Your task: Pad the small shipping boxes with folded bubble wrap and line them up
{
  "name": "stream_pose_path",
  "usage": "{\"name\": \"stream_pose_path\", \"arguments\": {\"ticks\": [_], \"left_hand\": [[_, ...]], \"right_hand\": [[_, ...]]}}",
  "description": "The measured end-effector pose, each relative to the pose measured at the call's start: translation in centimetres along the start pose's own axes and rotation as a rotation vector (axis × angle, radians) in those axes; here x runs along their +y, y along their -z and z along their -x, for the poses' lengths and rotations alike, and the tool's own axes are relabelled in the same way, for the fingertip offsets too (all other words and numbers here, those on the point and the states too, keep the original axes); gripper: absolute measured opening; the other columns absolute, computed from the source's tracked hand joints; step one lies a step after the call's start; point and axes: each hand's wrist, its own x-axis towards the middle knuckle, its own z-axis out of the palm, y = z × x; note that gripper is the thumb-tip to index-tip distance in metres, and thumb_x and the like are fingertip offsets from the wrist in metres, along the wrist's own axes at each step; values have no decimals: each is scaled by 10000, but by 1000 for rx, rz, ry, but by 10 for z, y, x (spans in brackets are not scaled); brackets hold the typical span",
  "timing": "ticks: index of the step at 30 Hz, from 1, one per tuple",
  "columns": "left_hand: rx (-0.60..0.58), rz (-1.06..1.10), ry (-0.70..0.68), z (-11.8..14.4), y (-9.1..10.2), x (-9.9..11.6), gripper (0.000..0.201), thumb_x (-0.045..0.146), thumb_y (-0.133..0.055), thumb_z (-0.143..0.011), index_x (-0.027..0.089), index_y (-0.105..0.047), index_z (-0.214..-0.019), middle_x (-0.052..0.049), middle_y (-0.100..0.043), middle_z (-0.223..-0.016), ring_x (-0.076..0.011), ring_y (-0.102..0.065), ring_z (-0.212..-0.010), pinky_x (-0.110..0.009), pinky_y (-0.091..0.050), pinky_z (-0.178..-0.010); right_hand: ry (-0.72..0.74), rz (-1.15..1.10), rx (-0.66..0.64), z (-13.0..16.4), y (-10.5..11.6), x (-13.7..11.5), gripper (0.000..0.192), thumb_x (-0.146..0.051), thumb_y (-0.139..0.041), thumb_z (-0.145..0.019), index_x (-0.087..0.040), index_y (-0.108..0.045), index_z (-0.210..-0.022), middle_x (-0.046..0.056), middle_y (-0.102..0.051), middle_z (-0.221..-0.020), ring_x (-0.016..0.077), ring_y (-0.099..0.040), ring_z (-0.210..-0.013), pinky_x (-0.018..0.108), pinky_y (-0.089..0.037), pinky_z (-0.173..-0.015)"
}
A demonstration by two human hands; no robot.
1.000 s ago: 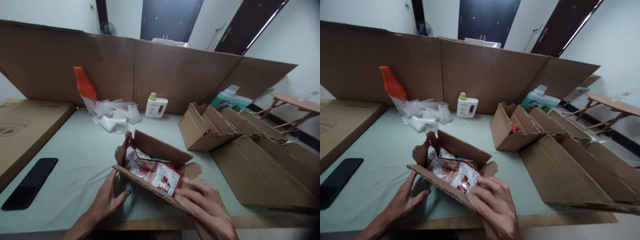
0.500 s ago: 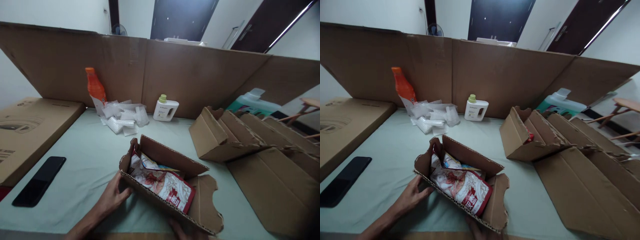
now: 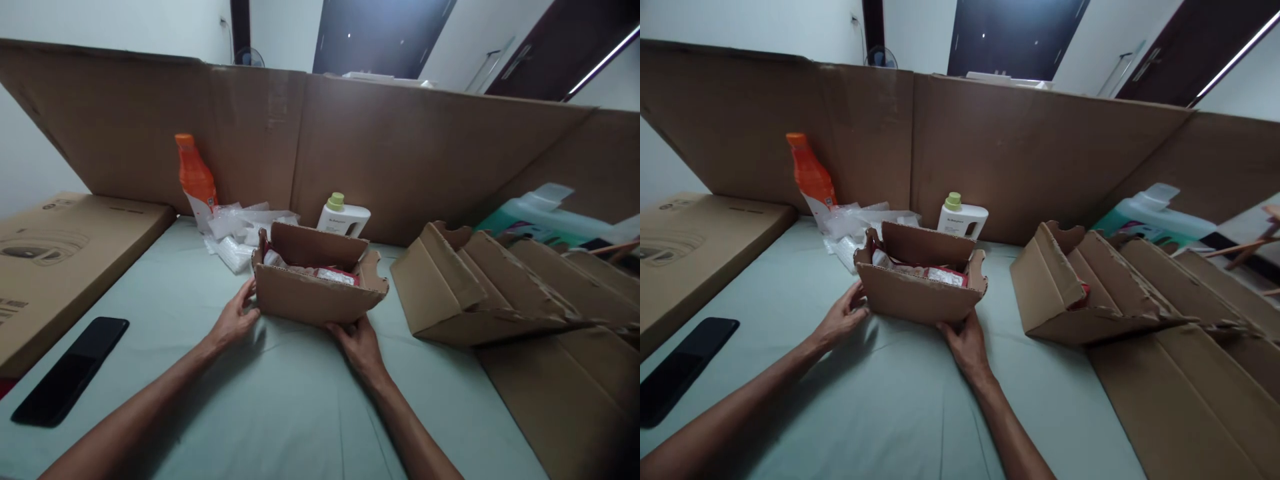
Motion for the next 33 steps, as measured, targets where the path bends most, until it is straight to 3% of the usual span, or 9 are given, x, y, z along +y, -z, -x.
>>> {"name": "stream_pose_path", "arguments": {"ticks": [4, 6, 10, 13, 18, 22, 28, 31, 33], "left_hand": [[255, -444, -114, -22, 36, -12, 661, 165, -516, -781, 161, -496, -1442, -151, -502, -1489, -301, -469, -1377, -471, -426, -1121], [307, -573, -172, -47, 43, -15, 612, 169, -565, -783, 143, -555, -1394, -175, -472, -1507, -323, -407, -1421, -495, -338, -1178], [333, -548, -159, -97, 39, -15, 436, 138, -667, -712, 179, -721, -1144, -167, -502, -1492, -375, -371, -1440, -536, -282, -1184], [399, -458, -145, -108, 44, -10, 204, 151, -661, -727, 188, -755, -904, -150, -581, -1412, -375, -414, -1408, -542, -281, -1174], [579, -215, -69, -62, 79, 0, 228, 337, -616, -796, 146, -713, -873, -148, -684, -1172, -315, -611, -1144, -495, -415, -1077], [598, 14, 22, -9, 93, 12, 377, 503, -572, -809, 144, -666, -874, -84, -700, -905, -250, -670, -854, -457, -566, -841], [589, 898, 294, 62, 83, 37, 132, 269, -717, -726, 186, -671, -818, -34, -726, -955, -216, -674, -913, -386, -614, -761], [578, 1083, 467, 97, 66, 47, 63, 173, -660, -753, 178, -695, -805, -53, -750, -938, -219, -690, -853, -372, -617, -687], [516, 1193, 588, 116, 50, 51, 82, 154, -633, -750, 169, -706, -786, -69, -762, -906, -227, -701, -816, -376, -615, -680]], "right_hand": [[1, 9, 3, 14, -5, 14, 479, -491, -664, -772, -186, -571, -1129, 117, -715, -1078, 295, -663, -966, 424, -544, -837], [-13, 14, 7, 16, -8, 16, 502, -503, -671, -765, -178, -564, -1133, 122, -710, -1079, 294, -658, -960, 421, -541, -829], [-34, 30, 20, 14, -10, 17, 485, -525, -676, -739, -173, -584, -1060, 115, -716, -1004, 291, -656, -905, 409, -534, -792], [-42, 36, 25, 12, -9, 16, 491, -531, -675, -729, -173, -593, -1054, 114, -724, -984, 289, -658, -880, 400, -532, -765], [-36, 29, 10, 0, -15, 10, 469, -505, -674, -716, -175, -617, -1044, 111, -734, -972, 288, -655, -867, 395, -522, -753], [-30, 9, 24, -13, -27, 6, 464, -501, -682, -703, -159, -640, -1013, 135, -727, -957, 316, -650, -891, 446, -505, -801], [-54, -92, 70, 19, -17, -2, 640, -549, -640, -773, -149, -587, -1269, 164, -693, -1202, 300, -652, -1062, 456, -512, -914], [-147, -171, 37, 59, -8, -17, 660, -593, -654, -791, -180, -595, -1302, 167, -668, -1259, 304, -630, -1126, 445, -513, -924], [-190, -267, -82, 84, -9, -32, 687, -613, -692, -776, -209, -592, -1323, 159, -651, -1290, 305, -604, -1179, 431, -507, -935]]}}
